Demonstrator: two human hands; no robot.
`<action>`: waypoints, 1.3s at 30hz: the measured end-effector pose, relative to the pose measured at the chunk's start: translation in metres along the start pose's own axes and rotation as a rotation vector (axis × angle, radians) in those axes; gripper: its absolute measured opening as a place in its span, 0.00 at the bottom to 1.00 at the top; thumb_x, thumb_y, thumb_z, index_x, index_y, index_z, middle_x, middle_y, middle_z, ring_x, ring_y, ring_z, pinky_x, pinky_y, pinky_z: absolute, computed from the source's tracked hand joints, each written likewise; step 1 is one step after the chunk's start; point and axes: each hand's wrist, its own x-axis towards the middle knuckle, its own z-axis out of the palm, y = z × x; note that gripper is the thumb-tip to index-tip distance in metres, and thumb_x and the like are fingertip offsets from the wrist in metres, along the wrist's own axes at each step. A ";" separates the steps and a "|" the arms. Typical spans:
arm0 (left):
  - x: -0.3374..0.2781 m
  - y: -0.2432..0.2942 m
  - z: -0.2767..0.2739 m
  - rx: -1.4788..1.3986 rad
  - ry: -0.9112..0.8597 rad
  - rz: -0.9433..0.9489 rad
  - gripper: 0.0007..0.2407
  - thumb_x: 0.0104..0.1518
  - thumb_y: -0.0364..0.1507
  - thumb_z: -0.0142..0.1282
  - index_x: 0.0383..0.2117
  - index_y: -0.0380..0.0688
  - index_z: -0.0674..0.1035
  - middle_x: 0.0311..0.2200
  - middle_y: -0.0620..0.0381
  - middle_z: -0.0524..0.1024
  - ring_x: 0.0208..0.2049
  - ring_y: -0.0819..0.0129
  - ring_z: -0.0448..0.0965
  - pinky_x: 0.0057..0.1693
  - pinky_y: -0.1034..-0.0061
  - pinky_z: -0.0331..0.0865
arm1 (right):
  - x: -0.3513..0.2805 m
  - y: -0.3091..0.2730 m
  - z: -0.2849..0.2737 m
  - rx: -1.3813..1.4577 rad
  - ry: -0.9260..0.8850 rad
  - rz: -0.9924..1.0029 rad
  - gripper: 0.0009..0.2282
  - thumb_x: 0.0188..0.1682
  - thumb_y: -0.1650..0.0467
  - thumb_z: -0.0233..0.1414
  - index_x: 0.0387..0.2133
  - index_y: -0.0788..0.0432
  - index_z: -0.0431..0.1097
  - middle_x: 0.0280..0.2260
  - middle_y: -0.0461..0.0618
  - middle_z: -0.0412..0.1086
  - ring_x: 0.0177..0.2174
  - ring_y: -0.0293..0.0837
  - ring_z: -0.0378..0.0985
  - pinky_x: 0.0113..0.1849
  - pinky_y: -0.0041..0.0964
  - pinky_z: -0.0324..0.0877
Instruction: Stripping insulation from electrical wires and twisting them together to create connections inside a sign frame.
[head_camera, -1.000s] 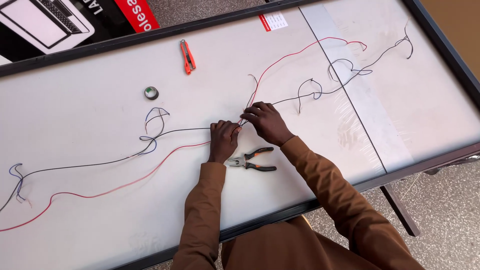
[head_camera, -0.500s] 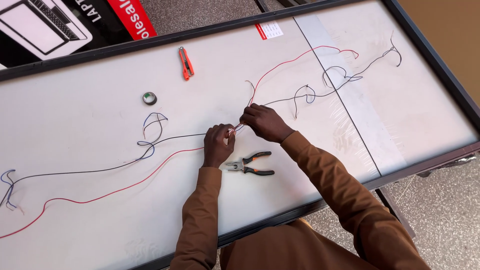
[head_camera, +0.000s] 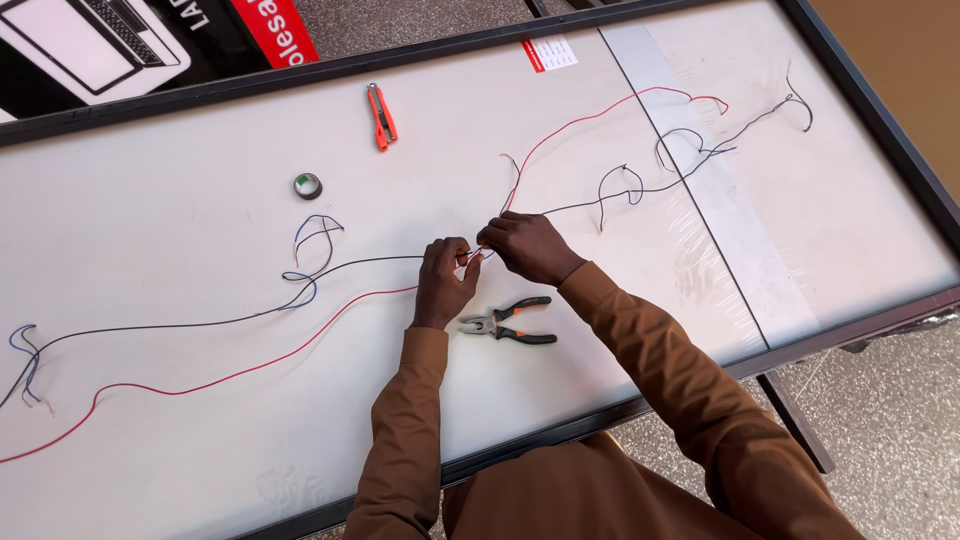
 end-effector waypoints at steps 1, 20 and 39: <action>-0.001 0.001 0.002 -0.001 0.001 -0.002 0.11 0.60 0.24 0.71 0.42 0.46 0.78 0.25 0.56 0.72 0.30 0.51 0.77 0.43 0.57 0.75 | -0.003 0.000 0.002 0.000 -0.003 0.000 0.05 0.63 0.68 0.57 0.37 0.53 0.76 0.30 0.46 0.76 0.37 0.50 0.84 0.38 0.44 0.79; 0.003 0.017 0.006 -0.017 -0.019 0.118 0.09 0.62 0.19 0.66 0.43 0.47 0.81 0.26 0.56 0.74 0.30 0.55 0.77 0.46 0.62 0.74 | -0.010 0.005 0.021 0.101 -0.147 0.293 0.03 0.61 0.66 0.58 0.40 0.50 0.77 0.26 0.46 0.81 0.33 0.54 0.88 0.34 0.53 0.81; -0.010 -0.002 0.023 -0.043 -0.035 0.080 0.04 0.65 0.18 0.64 0.39 0.42 0.85 0.28 0.52 0.79 0.31 0.50 0.82 0.43 0.60 0.77 | -0.013 0.003 0.041 0.241 -0.113 0.535 0.08 0.56 0.70 0.55 0.47 0.55 0.77 0.21 0.55 0.80 0.28 0.65 0.87 0.37 0.62 0.81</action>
